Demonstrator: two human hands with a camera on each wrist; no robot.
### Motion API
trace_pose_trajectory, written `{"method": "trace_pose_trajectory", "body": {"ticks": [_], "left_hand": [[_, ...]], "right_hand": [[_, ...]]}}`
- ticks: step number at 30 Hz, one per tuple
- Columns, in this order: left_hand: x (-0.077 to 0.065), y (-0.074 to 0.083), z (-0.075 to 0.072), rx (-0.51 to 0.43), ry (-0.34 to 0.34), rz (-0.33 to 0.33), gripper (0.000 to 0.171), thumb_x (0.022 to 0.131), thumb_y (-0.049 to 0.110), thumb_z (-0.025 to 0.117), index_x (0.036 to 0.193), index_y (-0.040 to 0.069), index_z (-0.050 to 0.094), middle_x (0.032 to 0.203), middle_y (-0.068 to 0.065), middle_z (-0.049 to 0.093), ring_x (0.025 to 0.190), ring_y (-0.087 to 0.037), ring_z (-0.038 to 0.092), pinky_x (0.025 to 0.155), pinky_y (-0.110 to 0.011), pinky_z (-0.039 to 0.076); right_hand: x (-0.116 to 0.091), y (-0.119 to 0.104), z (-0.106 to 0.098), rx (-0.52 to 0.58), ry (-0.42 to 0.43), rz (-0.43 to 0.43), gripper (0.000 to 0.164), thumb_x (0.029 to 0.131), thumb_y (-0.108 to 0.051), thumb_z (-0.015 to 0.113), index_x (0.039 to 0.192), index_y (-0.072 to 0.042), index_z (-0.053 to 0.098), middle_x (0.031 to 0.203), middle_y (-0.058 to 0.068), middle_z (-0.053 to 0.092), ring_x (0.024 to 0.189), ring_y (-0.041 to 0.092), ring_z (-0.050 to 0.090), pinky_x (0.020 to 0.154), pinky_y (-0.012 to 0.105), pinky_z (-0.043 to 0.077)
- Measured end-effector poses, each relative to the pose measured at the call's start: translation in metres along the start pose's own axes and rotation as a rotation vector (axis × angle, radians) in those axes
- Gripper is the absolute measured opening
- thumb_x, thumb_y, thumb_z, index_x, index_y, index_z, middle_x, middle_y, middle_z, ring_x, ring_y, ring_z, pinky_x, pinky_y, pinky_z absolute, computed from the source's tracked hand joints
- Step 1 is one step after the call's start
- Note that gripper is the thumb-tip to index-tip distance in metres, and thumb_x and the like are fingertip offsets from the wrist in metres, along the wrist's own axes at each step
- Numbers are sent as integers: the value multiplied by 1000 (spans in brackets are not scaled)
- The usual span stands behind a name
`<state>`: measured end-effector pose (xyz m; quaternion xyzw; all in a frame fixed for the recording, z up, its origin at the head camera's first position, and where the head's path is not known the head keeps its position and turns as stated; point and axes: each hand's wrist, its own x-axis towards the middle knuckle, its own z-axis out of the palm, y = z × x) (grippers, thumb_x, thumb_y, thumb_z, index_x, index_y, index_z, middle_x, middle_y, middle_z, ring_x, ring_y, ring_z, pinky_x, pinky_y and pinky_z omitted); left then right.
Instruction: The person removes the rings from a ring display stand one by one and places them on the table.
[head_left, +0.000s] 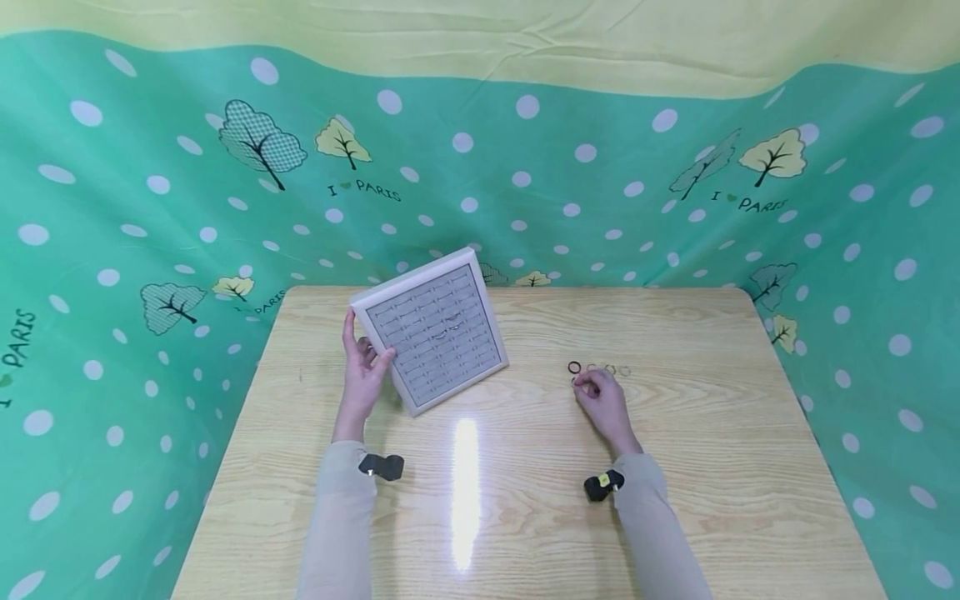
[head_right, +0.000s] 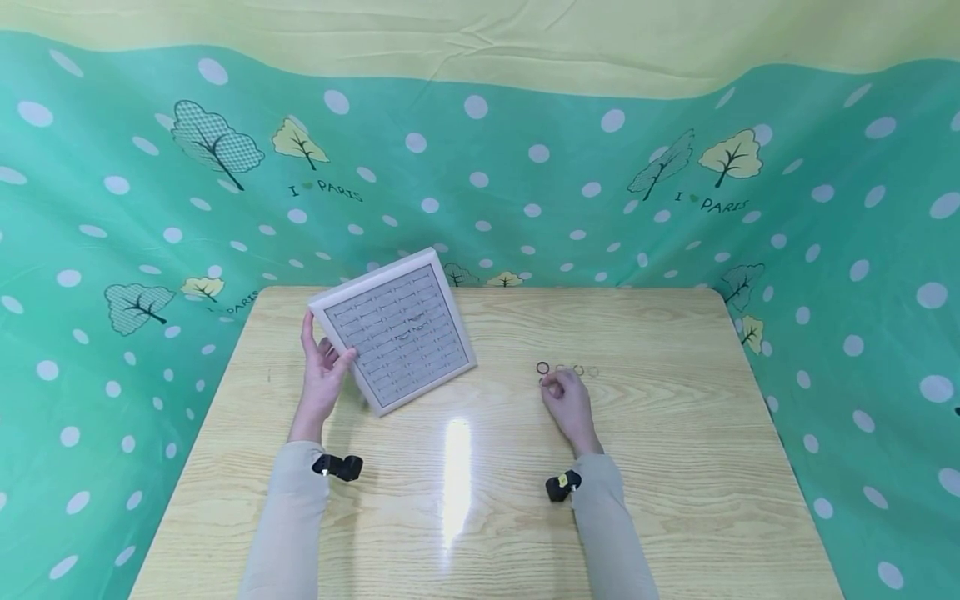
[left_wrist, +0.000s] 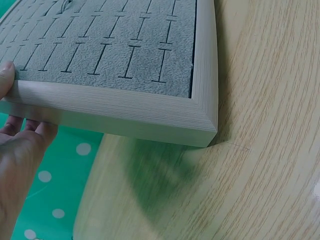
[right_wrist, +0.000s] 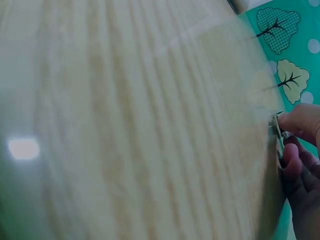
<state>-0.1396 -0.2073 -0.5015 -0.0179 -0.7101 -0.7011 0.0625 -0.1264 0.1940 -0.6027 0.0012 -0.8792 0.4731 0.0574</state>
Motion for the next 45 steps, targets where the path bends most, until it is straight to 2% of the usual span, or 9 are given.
{"method": "trace_pose_trajectory", "body": {"ticks": [15,20,27,37,40,45], "left_hand": [[0,-2,0,-21,-6,12,92,94,-8,52,155,29,-5,123,-12,49,110,-15,55,93,-26,51],[0,-1,0,-12,-6,-1,92,94,-7,52,155,31,-6,125,-13,48,110,-15,55,94,-26,50],[0,0,0,0,-8,13,92,94,-8,52,155,30,-6,124,-14,48,110,-16,54,93,-26,51],[1,-2,-2,-11,-1,-24,92,94,-5,53,155,34,-4,126,-14,49,112,-19,54,95,-29,50],[2,-4,-2,-16,1,-29,92,94,-5,53,155,35,-4,125,-12,49,112,-18,54,95,-28,50],[1,-4,-1,-38,-3,6,92,93,-7,54,155,30,-4,122,-12,49,110,-18,54,93,-27,51]], "right_hand": [[-2,2,2,-10,27,2,6,83,1,71,88,-1,69,92,11,53,67,17,47,59,24,39],[-4,-1,1,28,33,3,8,82,1,71,90,0,69,96,13,55,67,14,47,59,20,40],[-4,-6,-4,129,18,40,14,83,1,70,96,4,67,103,15,55,75,15,48,62,16,42],[0,-15,-6,143,17,55,17,83,0,70,100,4,67,104,14,54,79,18,49,65,17,43],[3,-20,-3,151,19,30,17,83,1,69,100,4,67,105,16,55,80,21,51,66,18,44],[8,-29,5,169,-7,-15,16,85,1,68,100,4,67,103,19,55,83,25,53,66,19,45]]}}
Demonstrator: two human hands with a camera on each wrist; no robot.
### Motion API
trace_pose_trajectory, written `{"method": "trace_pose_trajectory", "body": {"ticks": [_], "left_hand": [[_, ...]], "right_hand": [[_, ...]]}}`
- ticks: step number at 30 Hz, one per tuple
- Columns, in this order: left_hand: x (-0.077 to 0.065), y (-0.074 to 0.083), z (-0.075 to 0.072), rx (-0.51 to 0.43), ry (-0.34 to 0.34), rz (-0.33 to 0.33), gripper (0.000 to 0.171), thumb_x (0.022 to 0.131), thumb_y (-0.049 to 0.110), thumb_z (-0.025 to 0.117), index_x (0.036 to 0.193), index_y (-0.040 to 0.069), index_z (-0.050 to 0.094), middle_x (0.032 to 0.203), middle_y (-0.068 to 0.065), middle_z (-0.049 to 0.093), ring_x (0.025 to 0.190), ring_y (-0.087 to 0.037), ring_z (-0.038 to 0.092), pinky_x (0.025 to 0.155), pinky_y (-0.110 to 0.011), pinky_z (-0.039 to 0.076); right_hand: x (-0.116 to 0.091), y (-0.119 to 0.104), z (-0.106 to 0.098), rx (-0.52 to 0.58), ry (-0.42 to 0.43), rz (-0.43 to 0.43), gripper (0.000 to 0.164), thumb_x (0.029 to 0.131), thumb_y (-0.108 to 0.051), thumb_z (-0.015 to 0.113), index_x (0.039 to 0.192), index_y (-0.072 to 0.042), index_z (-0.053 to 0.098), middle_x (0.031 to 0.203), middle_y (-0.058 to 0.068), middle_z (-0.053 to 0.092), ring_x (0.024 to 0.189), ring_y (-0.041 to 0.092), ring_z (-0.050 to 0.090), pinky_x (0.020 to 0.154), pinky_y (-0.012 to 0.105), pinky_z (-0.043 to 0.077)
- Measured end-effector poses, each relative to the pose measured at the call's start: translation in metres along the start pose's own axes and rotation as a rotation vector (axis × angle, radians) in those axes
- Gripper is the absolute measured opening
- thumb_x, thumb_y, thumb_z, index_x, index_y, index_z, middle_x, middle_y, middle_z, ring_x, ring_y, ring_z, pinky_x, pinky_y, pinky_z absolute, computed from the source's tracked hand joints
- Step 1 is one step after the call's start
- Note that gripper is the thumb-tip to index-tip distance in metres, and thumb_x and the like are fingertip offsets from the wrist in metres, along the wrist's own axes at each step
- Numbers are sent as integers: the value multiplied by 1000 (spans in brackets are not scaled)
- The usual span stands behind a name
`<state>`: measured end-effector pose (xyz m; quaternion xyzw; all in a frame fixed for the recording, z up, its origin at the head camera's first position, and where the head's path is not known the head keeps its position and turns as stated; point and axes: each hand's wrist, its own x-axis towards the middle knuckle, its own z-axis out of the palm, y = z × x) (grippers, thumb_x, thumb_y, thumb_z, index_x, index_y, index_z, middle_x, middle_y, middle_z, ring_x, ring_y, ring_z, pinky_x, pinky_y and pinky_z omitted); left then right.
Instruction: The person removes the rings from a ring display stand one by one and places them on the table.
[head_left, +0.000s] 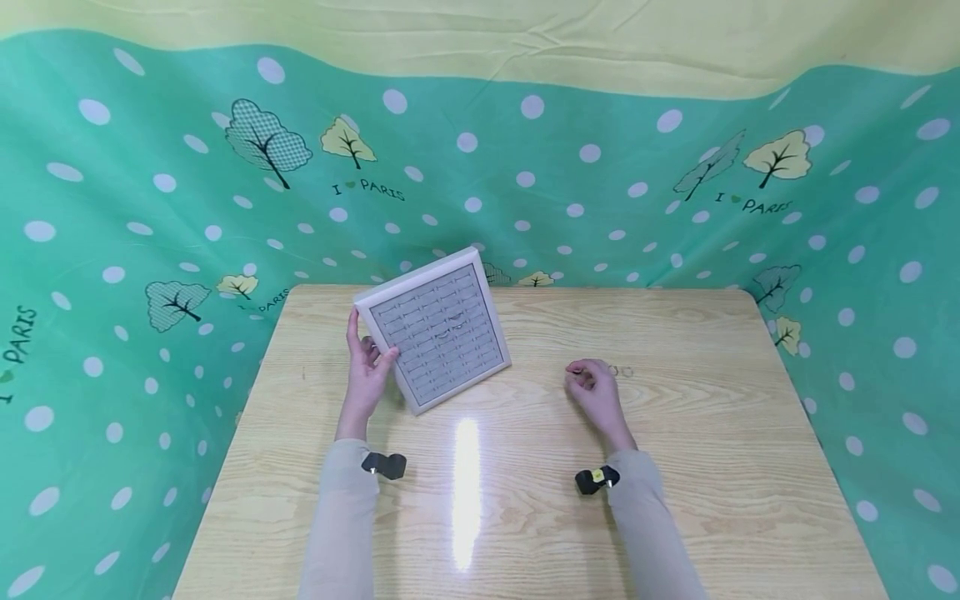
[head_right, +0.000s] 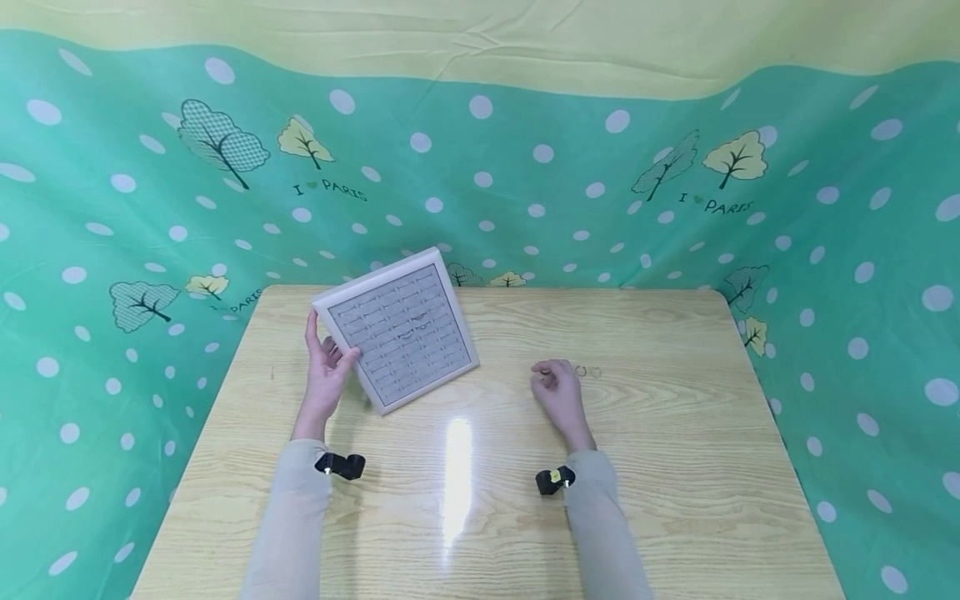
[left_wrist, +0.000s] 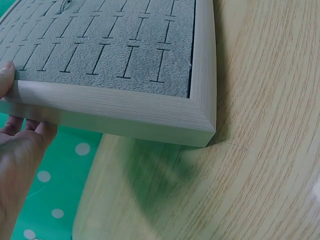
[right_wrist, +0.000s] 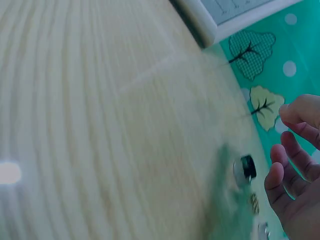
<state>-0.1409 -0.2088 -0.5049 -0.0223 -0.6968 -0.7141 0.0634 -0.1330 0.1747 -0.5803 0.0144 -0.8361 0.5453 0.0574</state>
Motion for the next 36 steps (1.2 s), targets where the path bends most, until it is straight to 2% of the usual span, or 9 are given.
{"method": "trace_pose_trajectory", "body": {"ticks": [6,17,22,25,32,36], "left_hand": [[-1,2,2,9,-4,28,92,93,-8,53,155,28,-5,120,-11,49,108,-17,55,91,-26,52],[-2,3,1,12,-3,10,93,94,-8,53,155,29,-6,122,-13,49,109,-15,55,93,-26,51],[-1,3,1,13,-2,4,93,94,-8,53,155,30,-5,122,-12,49,108,-15,55,92,-26,51],[0,-1,0,6,1,2,93,94,-7,54,155,30,-5,122,-14,49,108,-16,55,93,-27,51],[6,-23,-5,1,16,0,94,93,-2,56,154,39,-3,122,-14,49,110,-21,54,92,-28,52],[4,-16,-4,-2,9,11,94,93,-5,55,155,34,-4,121,-14,49,109,-21,54,92,-28,52]], "right_hand": [[4,-12,13,27,-38,-26,20,84,2,66,103,2,66,99,16,53,83,24,52,66,20,45],[12,-35,39,21,-55,-66,23,84,2,67,107,-2,65,108,12,57,84,24,56,67,25,46],[16,-44,51,21,-74,-83,24,85,1,68,108,-2,64,108,11,58,84,24,56,66,23,45],[19,-51,57,38,-88,-107,24,84,2,69,107,-1,64,106,12,60,83,24,57,64,22,45],[27,-65,69,74,-119,-122,23,84,5,67,106,-1,65,97,10,62,81,22,56,63,22,45],[34,-73,72,65,-148,-148,22,85,4,66,107,1,65,95,8,62,81,21,56,63,24,46]]}}
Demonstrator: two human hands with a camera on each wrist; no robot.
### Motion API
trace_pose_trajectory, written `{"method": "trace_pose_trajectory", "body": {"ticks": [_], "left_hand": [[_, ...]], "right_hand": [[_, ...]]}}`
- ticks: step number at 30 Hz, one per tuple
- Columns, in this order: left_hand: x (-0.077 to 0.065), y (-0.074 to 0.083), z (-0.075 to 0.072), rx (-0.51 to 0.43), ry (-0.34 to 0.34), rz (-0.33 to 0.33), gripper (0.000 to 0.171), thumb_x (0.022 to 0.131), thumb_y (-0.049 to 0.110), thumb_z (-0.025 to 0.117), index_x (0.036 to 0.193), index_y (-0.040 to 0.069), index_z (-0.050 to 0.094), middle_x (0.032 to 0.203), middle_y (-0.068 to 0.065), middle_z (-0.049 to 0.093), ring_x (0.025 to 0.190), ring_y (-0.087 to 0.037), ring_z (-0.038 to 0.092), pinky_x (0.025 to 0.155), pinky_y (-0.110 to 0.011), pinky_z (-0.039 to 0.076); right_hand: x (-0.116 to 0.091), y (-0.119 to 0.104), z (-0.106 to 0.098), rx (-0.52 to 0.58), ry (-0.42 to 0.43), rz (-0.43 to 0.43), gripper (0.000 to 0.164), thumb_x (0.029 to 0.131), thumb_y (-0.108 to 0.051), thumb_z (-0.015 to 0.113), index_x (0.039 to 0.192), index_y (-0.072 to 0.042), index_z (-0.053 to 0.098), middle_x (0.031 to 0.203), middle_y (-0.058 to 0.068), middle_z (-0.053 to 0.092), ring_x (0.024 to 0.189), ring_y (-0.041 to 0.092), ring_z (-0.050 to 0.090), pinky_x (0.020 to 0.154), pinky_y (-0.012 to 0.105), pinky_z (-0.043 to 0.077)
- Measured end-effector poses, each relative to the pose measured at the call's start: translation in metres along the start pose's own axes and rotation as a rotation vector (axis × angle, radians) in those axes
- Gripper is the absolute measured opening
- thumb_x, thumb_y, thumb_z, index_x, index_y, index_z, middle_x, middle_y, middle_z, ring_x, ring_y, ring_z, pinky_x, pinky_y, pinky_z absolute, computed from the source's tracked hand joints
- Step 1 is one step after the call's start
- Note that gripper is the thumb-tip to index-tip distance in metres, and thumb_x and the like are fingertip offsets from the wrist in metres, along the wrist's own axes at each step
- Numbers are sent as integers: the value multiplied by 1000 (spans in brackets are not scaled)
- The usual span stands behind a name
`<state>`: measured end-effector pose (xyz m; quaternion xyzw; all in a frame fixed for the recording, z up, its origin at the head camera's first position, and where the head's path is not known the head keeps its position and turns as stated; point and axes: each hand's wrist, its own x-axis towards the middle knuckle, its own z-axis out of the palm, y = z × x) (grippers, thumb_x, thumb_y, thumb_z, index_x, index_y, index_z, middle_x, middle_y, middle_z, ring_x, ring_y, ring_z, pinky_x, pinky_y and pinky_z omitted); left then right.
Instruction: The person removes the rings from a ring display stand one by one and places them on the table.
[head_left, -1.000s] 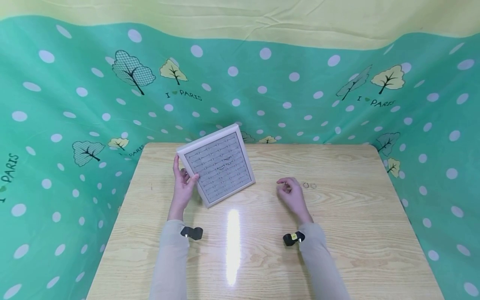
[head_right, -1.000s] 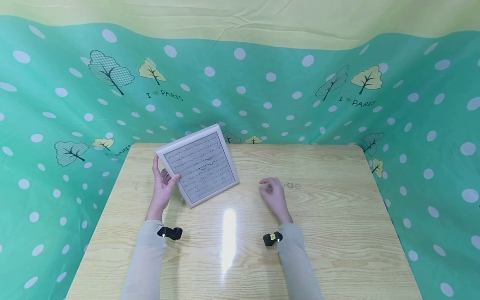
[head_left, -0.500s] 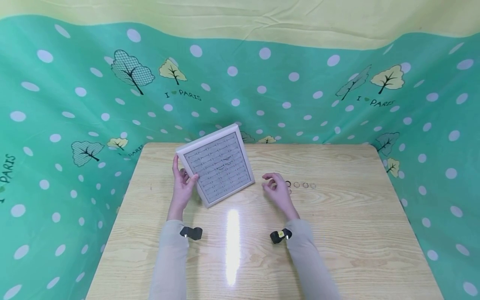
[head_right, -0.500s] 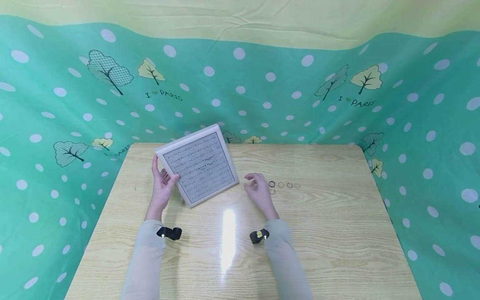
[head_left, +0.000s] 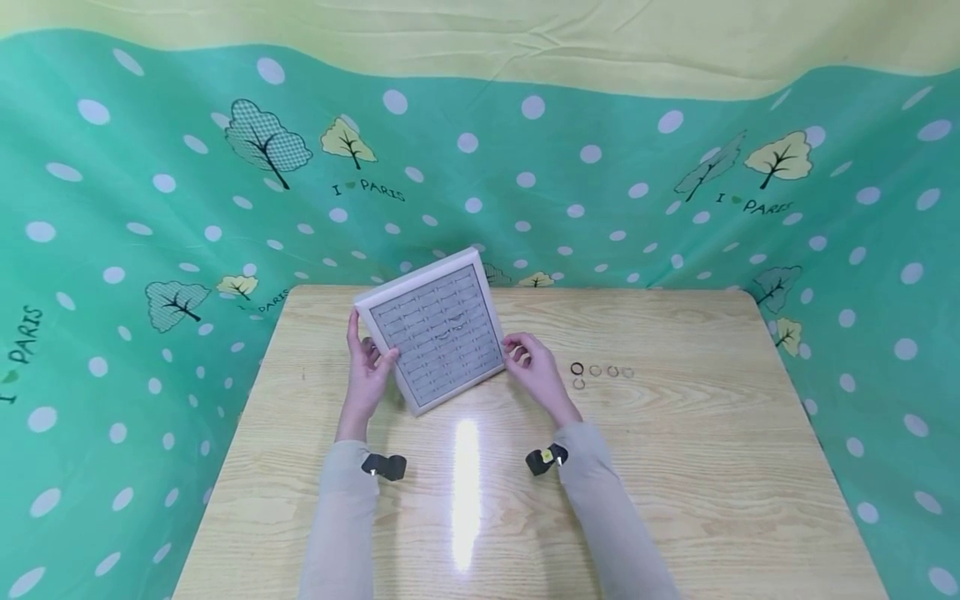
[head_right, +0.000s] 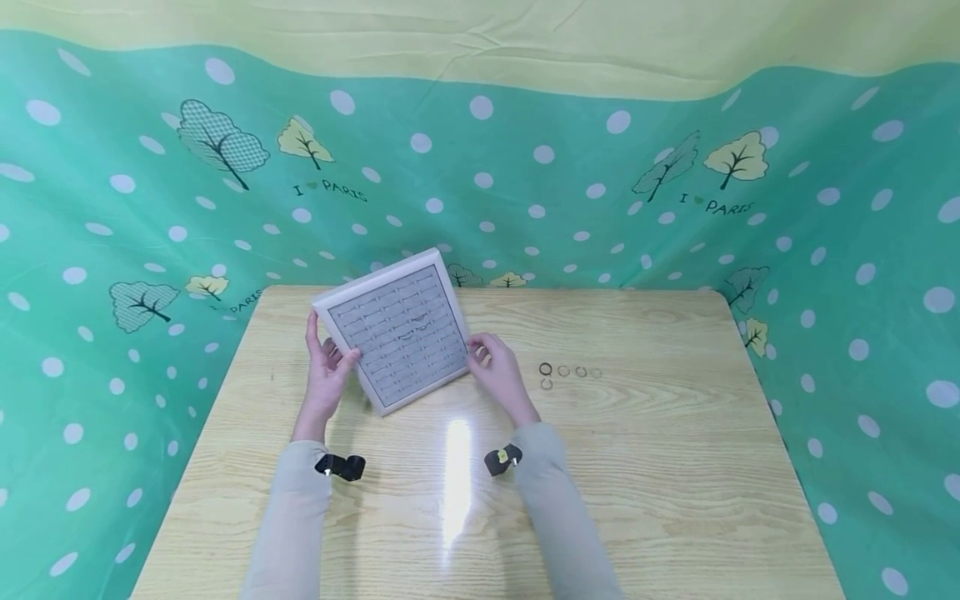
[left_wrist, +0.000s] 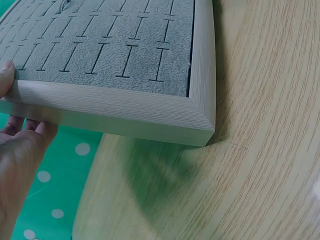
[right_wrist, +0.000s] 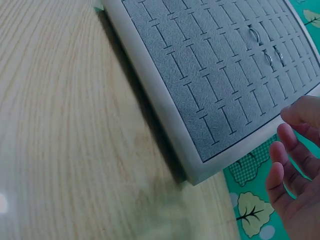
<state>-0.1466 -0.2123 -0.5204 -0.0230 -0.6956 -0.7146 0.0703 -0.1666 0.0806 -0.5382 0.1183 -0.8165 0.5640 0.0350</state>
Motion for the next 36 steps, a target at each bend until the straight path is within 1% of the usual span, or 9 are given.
{"method": "trace_pose_trajectory", "body": {"ticks": [3,5,8,10,16,22,26,30,36], "left_hand": [[0,1,0,-4,1,-11,94,93,-6,55,155,32,-5,122,-13,49,109,-20,54,92,-28,52],[2,-5,-2,3,6,-18,94,93,-3,56,155,34,-5,123,-13,49,110,-21,54,93,-28,51],[1,-6,-1,27,9,-22,94,94,1,57,154,38,-5,124,-14,49,111,-21,54,93,-28,51],[1,-6,-2,35,6,-28,95,94,2,58,154,40,-6,125,-14,49,111,-21,54,94,-28,50],[0,-7,-2,30,-1,-20,95,94,2,57,154,39,-6,126,-15,49,113,-22,53,95,-29,50],[1,-8,-2,29,-7,10,94,94,3,58,154,40,-5,126,-16,49,112,-23,53,94,-29,51],[1,-9,-2,32,-6,15,94,95,3,57,154,40,-5,125,-16,49,112,-22,54,94,-29,51],[1,-5,-2,21,-7,-8,94,94,1,57,154,38,-5,126,-16,49,112,-20,54,95,-30,50],[-4,13,1,46,-33,-23,93,95,-2,55,155,33,-7,129,-20,48,114,-20,53,97,-32,49]], "right_hand": [[7,-4,1,-28,-27,-33,22,85,3,65,107,2,64,95,7,61,81,20,56,63,24,46],[11,-6,2,-48,-46,-64,22,85,2,65,107,3,64,95,7,61,81,22,56,62,24,47],[15,-10,6,-62,-72,-97,22,85,2,66,107,4,64,95,8,61,81,23,57,63,25,48],[18,-12,8,-61,-82,-105,22,85,2,66,107,4,64,97,7,61,82,22,57,63,27,50],[28,-22,16,-51,-81,-97,20,87,0,66,107,0,65,101,6,60,83,16,57,65,27,50],[38,-34,23,-67,-89,-128,21,86,-1,68,107,-1,65,101,8,61,82,18,58,66,27,52],[44,-40,26,-87,-88,-139,21,86,-1,68,107,-1,65,100,8,61,82,18,58,66,28,52],[48,-45,31,-102,-76,-145,20,86,0,67,107,-2,65,100,7,59,83,17,57,69,28,53],[53,-45,41,-100,-51,-163,20,86,1,67,106,-2,67,101,8,58,82,17,55,68,25,52]]}}
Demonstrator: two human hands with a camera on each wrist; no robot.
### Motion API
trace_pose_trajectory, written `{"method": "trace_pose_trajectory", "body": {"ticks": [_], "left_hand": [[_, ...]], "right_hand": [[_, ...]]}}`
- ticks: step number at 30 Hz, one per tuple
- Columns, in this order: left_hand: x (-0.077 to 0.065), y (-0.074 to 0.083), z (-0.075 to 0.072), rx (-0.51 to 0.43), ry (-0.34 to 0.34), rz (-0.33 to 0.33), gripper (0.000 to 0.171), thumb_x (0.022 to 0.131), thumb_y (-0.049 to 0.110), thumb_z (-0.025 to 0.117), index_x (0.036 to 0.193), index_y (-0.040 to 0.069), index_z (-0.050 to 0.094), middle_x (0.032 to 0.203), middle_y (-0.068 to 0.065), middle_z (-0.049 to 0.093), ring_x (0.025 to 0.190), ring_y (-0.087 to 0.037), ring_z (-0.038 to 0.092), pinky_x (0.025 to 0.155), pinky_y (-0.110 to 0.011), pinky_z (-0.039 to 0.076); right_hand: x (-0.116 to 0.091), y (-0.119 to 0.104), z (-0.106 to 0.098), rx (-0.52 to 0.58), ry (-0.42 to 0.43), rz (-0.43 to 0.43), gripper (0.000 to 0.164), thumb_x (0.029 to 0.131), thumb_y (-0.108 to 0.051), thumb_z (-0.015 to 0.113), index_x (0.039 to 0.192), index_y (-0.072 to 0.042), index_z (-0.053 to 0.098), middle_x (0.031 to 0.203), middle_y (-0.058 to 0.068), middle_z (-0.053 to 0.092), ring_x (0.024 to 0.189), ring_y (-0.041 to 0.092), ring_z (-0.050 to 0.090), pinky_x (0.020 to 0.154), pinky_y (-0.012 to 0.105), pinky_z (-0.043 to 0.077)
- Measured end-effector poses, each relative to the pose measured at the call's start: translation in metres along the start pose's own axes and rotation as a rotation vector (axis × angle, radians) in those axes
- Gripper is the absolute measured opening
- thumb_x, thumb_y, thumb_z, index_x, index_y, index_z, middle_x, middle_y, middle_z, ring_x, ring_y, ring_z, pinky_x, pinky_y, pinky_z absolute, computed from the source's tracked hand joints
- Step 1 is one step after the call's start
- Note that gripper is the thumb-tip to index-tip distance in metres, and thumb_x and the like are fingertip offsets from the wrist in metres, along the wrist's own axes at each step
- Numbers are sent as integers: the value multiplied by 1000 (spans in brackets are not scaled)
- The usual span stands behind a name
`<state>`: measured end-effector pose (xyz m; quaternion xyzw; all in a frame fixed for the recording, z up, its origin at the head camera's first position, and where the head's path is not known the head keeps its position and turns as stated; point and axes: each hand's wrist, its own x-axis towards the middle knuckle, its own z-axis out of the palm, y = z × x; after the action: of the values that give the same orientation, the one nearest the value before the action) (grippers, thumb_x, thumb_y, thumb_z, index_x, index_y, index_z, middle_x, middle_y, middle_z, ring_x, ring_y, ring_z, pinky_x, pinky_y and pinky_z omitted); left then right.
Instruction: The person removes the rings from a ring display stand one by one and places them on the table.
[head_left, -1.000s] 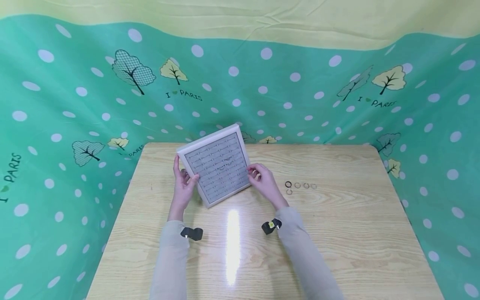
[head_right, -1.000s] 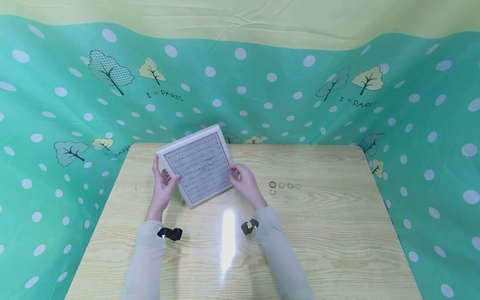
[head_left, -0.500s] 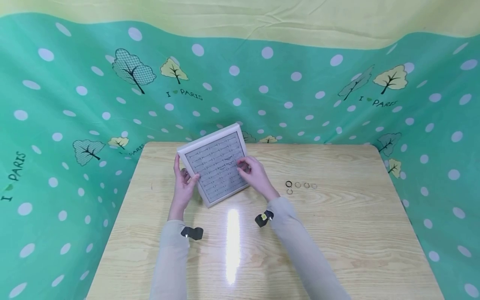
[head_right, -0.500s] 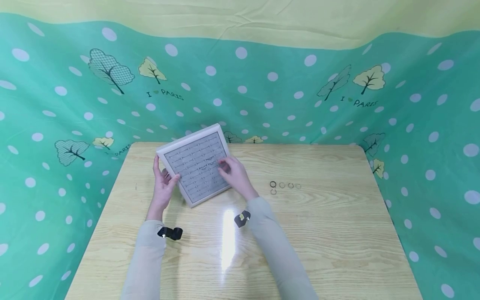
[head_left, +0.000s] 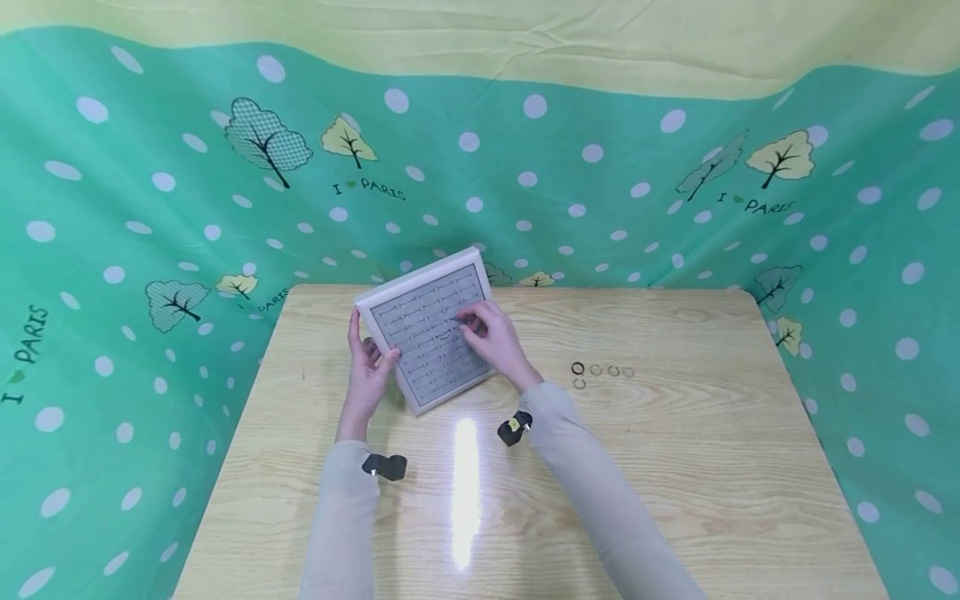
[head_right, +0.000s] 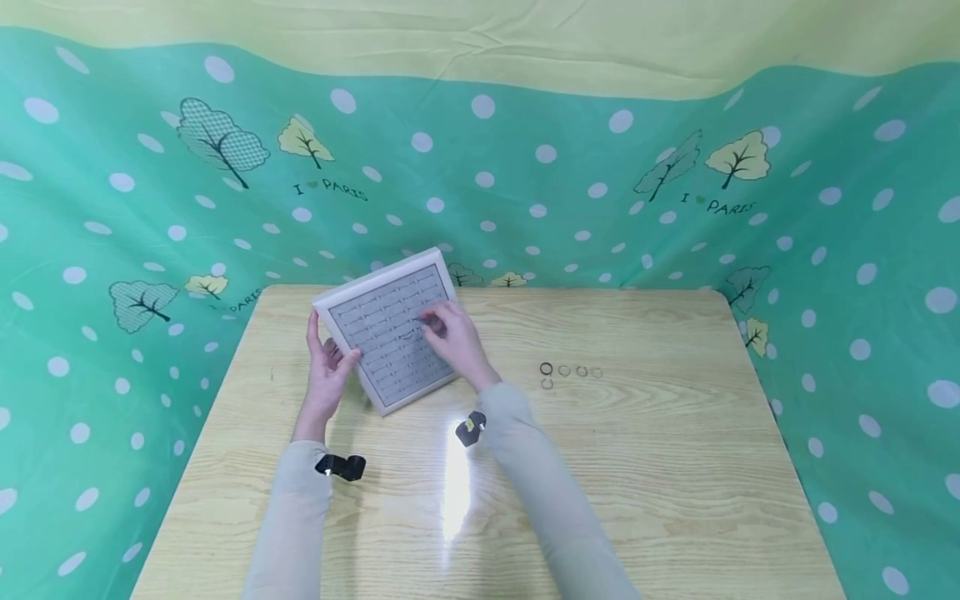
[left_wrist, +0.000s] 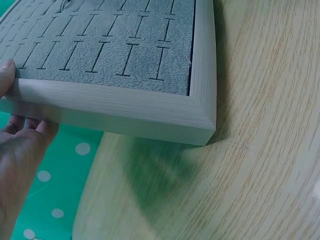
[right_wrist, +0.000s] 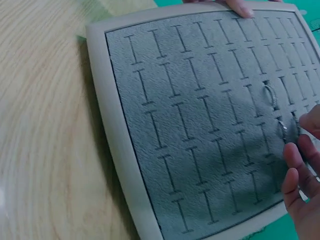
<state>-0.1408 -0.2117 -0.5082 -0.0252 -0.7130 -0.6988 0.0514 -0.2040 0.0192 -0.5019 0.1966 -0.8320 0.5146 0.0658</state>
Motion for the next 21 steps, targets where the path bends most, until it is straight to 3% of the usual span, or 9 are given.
{"method": "trace_pose_trajectory", "body": {"ticks": [2,7,14,21], "left_hand": [[-1,2,0,2,-6,2,93,95,-2,55,155,31,-8,129,-21,47,114,-20,53,97,-32,49],[4,-11,-2,-19,-2,6,94,95,-1,56,154,34,-8,129,-19,47,114,-20,52,96,-29,49],[6,-22,-5,-7,2,35,94,95,3,58,153,40,-5,129,-18,48,115,-23,53,97,-33,49],[6,-22,-4,-4,8,33,95,94,3,58,153,42,-5,130,-18,49,115,-24,54,97,-34,50]], "right_hand": [[0,1,3,20,10,3,20,86,2,67,105,-2,67,101,8,57,82,17,55,67,24,51],[0,3,9,54,51,4,19,85,3,68,104,-1,68,100,9,56,80,17,55,66,24,52],[-2,4,15,-72,114,17,21,84,-2,71,104,-6,68,99,3,56,73,11,52,62,21,49],[0,5,22,-70,177,15,14,85,-1,69,98,-5,67,98,5,56,73,12,53,63,20,50]]}}
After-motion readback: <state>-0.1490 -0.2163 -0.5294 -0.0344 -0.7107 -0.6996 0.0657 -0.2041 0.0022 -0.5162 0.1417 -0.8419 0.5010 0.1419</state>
